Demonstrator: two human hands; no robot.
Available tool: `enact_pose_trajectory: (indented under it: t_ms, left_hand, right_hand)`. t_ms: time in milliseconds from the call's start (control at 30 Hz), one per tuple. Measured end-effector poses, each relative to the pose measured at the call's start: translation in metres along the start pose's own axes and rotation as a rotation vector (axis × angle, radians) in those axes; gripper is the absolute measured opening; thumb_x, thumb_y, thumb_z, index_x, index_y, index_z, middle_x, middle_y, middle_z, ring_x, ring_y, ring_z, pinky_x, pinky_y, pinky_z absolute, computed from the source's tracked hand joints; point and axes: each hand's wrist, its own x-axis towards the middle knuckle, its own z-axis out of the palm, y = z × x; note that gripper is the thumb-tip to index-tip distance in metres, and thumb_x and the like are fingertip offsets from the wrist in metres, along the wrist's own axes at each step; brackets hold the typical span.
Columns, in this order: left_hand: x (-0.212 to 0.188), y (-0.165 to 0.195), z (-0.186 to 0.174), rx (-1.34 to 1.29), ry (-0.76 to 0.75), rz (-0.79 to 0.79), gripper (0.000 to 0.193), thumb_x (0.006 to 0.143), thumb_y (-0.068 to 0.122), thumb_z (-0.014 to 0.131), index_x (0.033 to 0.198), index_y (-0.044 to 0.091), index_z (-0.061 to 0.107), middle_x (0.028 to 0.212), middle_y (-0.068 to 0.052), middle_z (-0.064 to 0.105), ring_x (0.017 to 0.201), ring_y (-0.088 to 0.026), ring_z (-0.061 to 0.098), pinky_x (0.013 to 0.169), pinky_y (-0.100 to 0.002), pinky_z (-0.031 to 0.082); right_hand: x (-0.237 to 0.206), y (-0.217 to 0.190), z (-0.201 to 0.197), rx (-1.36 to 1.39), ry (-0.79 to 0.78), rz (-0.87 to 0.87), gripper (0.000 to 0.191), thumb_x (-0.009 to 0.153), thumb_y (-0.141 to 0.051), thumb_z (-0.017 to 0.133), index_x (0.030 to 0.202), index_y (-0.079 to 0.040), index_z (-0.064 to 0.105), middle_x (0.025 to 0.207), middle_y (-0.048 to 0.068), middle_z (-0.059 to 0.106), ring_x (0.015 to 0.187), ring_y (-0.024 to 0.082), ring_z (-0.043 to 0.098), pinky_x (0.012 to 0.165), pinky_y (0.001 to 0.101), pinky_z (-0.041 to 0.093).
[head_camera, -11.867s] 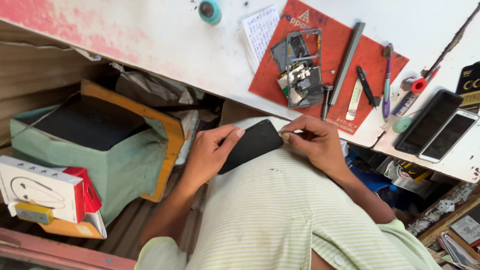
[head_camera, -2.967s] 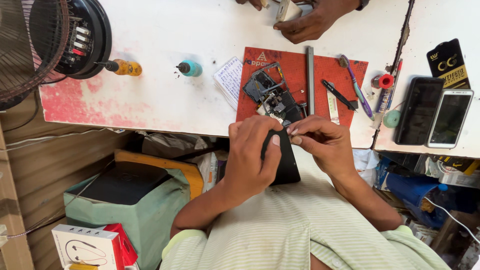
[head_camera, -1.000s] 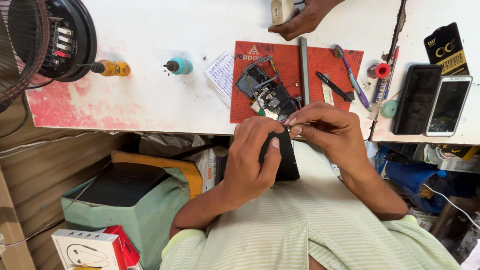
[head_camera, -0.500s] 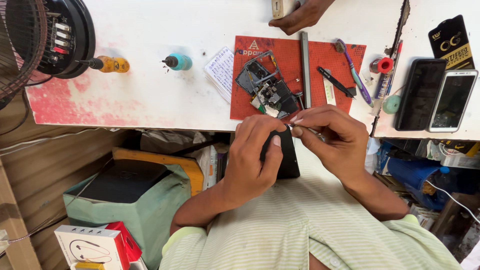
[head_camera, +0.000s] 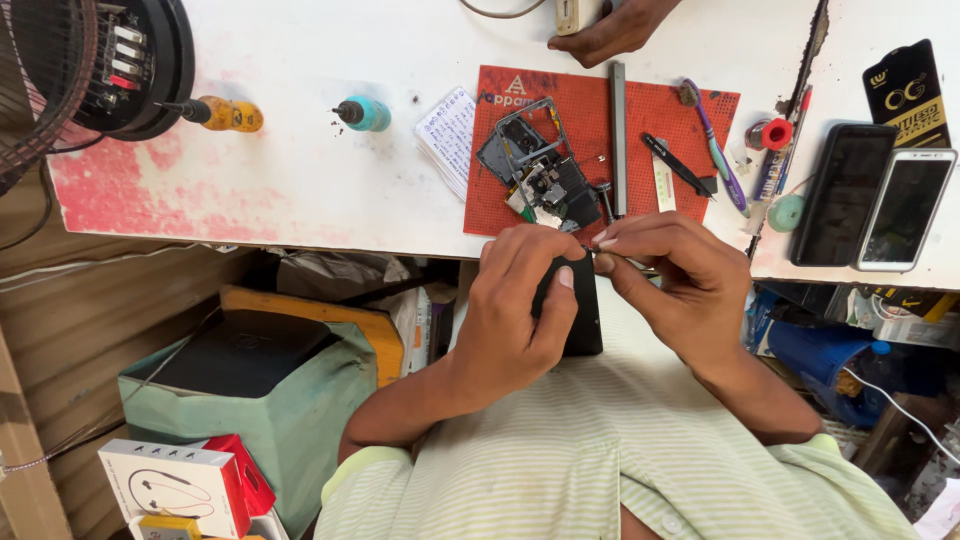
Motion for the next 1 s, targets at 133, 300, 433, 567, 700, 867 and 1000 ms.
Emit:
enact_pose_trajectory:
  t_ms: [133,300,433,567,700,867,1000]
  left_hand:
    - [0.001,0.0,0.001,-0.003,0.008,0.009,0.019,0.097,0.0,0.058,0.116,0.003,0.059,0.113,-0.011,0.064,0.108,-0.03,0.062,0.1,-0.041,0.045]
    - [0.002,-0.001,0.003,-0.006,0.011,0.004,0.018,0.097,0.0,0.058,0.115,0.003,0.059,0.112,-0.012,0.064,0.106,-0.031,0.062,0.098,-0.041,0.045]
    - [0.002,-0.001,0.004,-0.013,0.026,-0.004,0.017,0.096,0.0,0.057,0.112,0.003,0.06,0.108,-0.012,0.065,0.103,-0.033,0.062,0.096,-0.042,0.046]
    - [0.004,-0.001,0.002,-0.076,0.034,-0.017,0.017,0.096,0.001,0.056,0.112,0.003,0.059,0.106,-0.013,0.064,0.101,-0.033,0.062,0.095,-0.042,0.047]
    - [0.009,-0.002,0.002,-0.076,0.021,-0.021,0.018,0.094,0.002,0.056,0.111,0.003,0.059,0.105,-0.013,0.064,0.102,-0.033,0.062,0.095,-0.042,0.045]
    - [0.012,-0.006,0.001,-0.092,-0.02,-0.069,0.019,0.093,0.003,0.056,0.112,0.004,0.059,0.106,-0.012,0.063,0.106,-0.032,0.061,0.097,-0.041,0.043]
    - [0.012,-0.007,-0.001,-0.109,-0.036,-0.079,0.021,0.093,0.003,0.056,0.114,0.004,0.058,0.109,-0.012,0.062,0.108,-0.031,0.06,0.097,-0.041,0.042]
  right_hand:
    - [0.004,-0.004,0.002,-0.014,-0.001,-0.039,0.021,0.091,0.014,0.074,0.109,0.004,0.069,0.113,0.015,0.07,0.108,0.019,0.071,0.086,0.0271,0.06]
    - [0.005,-0.015,0.004,-0.434,0.014,-0.256,0.021,0.09,0.011,0.076,0.107,0.003,0.068,0.111,0.012,0.071,0.108,0.018,0.072,0.089,0.0298,0.059]
    - [0.002,-0.017,0.0,-0.464,-0.025,-0.192,0.019,0.089,0.01,0.075,0.106,0.002,0.071,0.11,0.012,0.071,0.102,0.016,0.071,0.08,0.0297,0.057]
    - [0.013,0.001,-0.015,0.037,-0.091,0.203,0.017,0.088,0.009,0.075,0.104,0.003,0.074,0.108,0.012,0.073,0.094,0.013,0.069,0.075,0.0269,0.055]
    - [0.024,0.023,-0.025,0.288,-0.185,0.326,0.016,0.088,0.009,0.073,0.104,0.005,0.075,0.105,0.014,0.074,0.095,0.017,0.072,0.083,0.0295,0.059]
    - [0.027,0.032,-0.027,0.326,-0.214,0.275,0.017,0.089,0.01,0.07,0.105,0.006,0.074,0.108,0.015,0.072,0.1,0.019,0.072,0.089,0.0308,0.061]
    - [0.027,0.034,-0.027,0.321,-0.212,0.261,0.018,0.088,0.011,0.07,0.104,0.005,0.074,0.109,0.015,0.071,0.101,0.02,0.072,0.089,0.0316,0.06]
